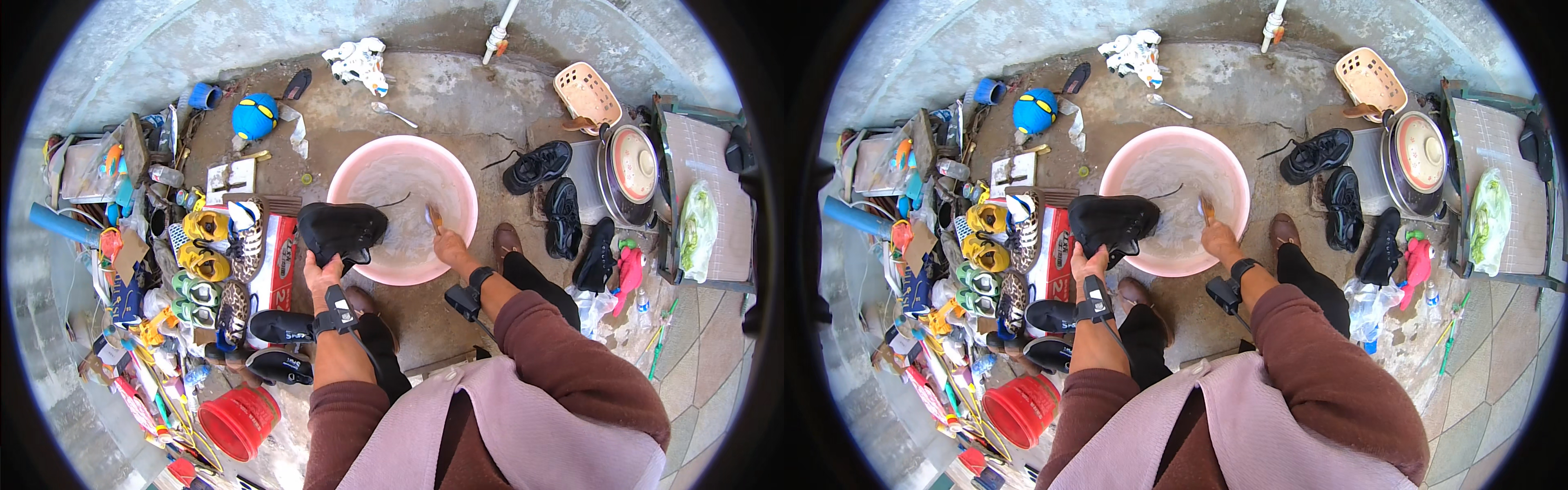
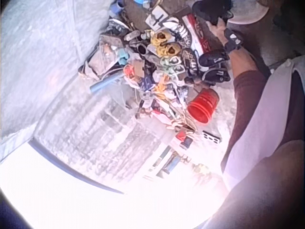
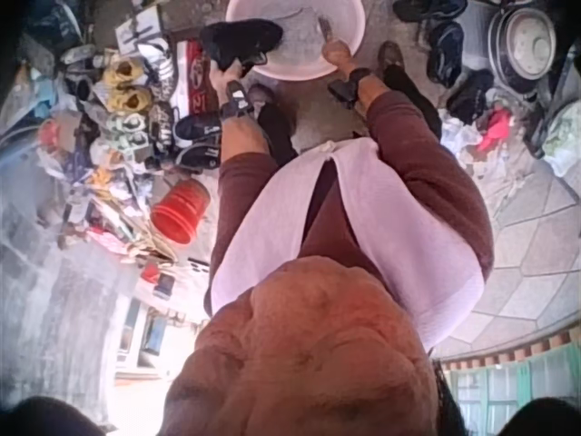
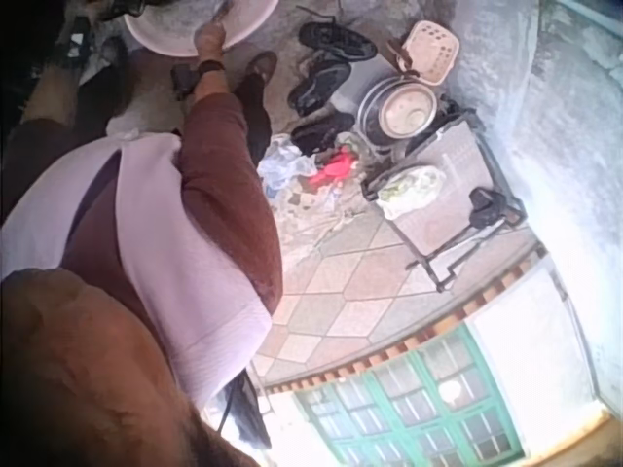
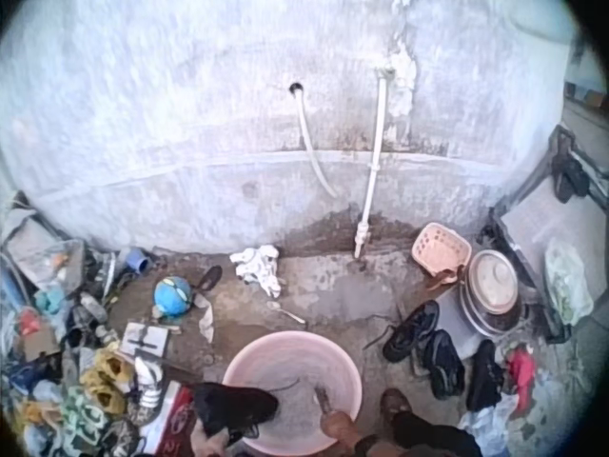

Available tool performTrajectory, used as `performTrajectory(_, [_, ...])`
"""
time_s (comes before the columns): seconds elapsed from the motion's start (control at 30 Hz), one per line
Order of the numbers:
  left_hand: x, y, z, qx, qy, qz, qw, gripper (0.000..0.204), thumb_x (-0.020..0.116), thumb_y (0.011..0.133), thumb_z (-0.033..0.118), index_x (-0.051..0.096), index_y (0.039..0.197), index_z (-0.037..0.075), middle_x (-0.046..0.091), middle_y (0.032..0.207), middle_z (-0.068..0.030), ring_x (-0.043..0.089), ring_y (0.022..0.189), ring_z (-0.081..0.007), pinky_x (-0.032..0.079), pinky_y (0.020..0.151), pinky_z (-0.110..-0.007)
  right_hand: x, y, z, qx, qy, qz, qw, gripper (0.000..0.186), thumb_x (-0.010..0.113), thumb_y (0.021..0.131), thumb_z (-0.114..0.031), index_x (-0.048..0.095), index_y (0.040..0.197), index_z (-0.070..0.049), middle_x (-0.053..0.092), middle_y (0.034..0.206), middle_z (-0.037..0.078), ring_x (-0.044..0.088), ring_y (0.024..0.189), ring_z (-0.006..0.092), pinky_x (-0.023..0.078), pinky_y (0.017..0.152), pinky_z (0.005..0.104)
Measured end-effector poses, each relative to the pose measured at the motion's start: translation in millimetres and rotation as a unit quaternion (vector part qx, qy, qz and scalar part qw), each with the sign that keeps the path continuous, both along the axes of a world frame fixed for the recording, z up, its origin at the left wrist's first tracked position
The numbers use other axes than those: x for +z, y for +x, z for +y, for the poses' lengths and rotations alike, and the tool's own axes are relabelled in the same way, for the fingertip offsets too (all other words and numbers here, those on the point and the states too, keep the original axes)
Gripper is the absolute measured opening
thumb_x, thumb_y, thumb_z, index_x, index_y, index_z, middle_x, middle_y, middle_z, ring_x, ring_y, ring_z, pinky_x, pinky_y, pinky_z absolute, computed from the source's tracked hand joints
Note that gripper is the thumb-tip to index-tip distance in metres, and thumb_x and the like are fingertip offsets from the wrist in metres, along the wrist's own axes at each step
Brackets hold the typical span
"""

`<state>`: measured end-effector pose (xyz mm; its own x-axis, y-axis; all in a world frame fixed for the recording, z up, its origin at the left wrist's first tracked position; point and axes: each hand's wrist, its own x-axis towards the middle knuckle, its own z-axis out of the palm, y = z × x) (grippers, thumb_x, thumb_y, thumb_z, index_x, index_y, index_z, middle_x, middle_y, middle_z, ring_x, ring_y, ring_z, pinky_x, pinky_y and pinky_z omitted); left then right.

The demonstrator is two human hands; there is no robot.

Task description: The person scrubs a black slip-on shoe with a brush over a pink basin, then places it aside and repeats the process on a black lace-up shoe. The person scrubs the exterior and interior of each shoe before setting them down.

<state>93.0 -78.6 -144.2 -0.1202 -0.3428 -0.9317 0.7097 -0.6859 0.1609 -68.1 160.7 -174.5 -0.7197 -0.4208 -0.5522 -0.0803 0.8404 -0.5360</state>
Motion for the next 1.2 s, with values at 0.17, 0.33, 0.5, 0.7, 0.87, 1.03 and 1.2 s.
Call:
performTrajectory(0.17, [-17,2,-3,0.011,0.002,0.006,1.0,0.026,0.055,0.086,0.03,0.063,0.099,0.009,0.063,0.098,-0.0034,0.056,0.088,-0.0205,0.042,0.084,-0.038,33,31,-53,-0.11,-0.12,-0.197,0.967,0.034,0.046,0.082,-0.016,0.057,0.113,-0.006,0.064,0.085,0.019,0.063,0.073,0.024,0.048,0.061,0.0323])
performTrajectory(0.33, [-26,7,-5,-0.052,-0.021,0.036,0.998,0.026,0.055,0.086,0.028,0.06,0.101,0.006,0.063,0.101,-0.0051,0.057,0.092,-0.022,0.043,0.087,-0.04,84,81,-100,0.098,-0.31,0.028,0.945,0.036,0.049,0.081,-0.015,0.054,0.115,-0.004,0.062,0.085,0.021,0.063,0.074,0.0298,0.049,0.065,0.0379])
performTrajectory(0.5, [-18,4,-3,0.003,0.0,0.014,1.0,0.026,0.056,0.086,0.026,0.06,0.101,0.005,0.062,0.103,-0.0064,0.057,0.094,-0.0229,0.042,0.088,-0.041,67,67,-70,0.207,-0.157,0.123,0.958,0.038,0.047,0.081,-0.019,0.051,0.118,-0.015,0.061,0.085,0.023,0.061,0.076,0.0361,0.048,0.066,0.0456])
performTrajectory(0.7, [-13,-1,-1,-0.005,-0.004,-0.003,1.0,0.029,0.056,0.085,0.031,0.06,0.102,0.007,0.062,0.106,-0.0051,0.057,0.096,-0.023,0.041,0.09,-0.042,22,37,-6,0.147,0.02,0.003,0.989,0.029,0.045,0.081,-0.019,0.059,0.105,-0.015,0.062,0.087,0.019,0.061,0.08,0.0353,0.048,0.073,0.0441])
performTrajectory(0.87, [-16,-1,6,-0.024,-0.076,0.007,0.997,0.036,0.062,0.079,0.04,0.062,0.101,0.011,0.062,0.104,-0.0032,0.056,0.094,-0.0222,0.041,0.089,-0.04,35,65,-47,0.044,-0.189,0.06,0.979,0.022,0.047,0.08,-0.02,0.058,0.096,-0.011,0.061,0.077,0.021,0.06,0.074,0.0388,0.048,0.069,0.0464])
performTrajectory(1.03, [1,-15,14,-0.021,-0.119,-0.012,0.993,0.044,0.069,0.072,0.043,0.061,0.102,0.011,0.061,0.103,-0.0018,0.054,0.095,-0.0195,0.039,0.09,-0.037,70,80,-70,0.141,-0.278,0.035,0.95,0.028,0.048,0.078,-0.018,0.056,0.1,-0.003,0.059,0.072,0.024,0.058,0.069,0.0404,0.047,0.063,0.0468])
performTrajectory(1.2, [25,-23,26,-0.198,-0.122,-0.053,0.971,0.068,0.075,0.067,0.039,0.044,0.119,0.005,0.047,0.121,-0.0065,0.042,0.111,-0.0204,0.039,0.089,-0.039,78,79,-66,0.167,-0.334,0.063,0.926,0.031,0.048,0.077,-0.017,0.054,0.103,-0.001,0.058,0.07,0.025,0.058,0.066,0.0404,0.046,0.06,0.0477])
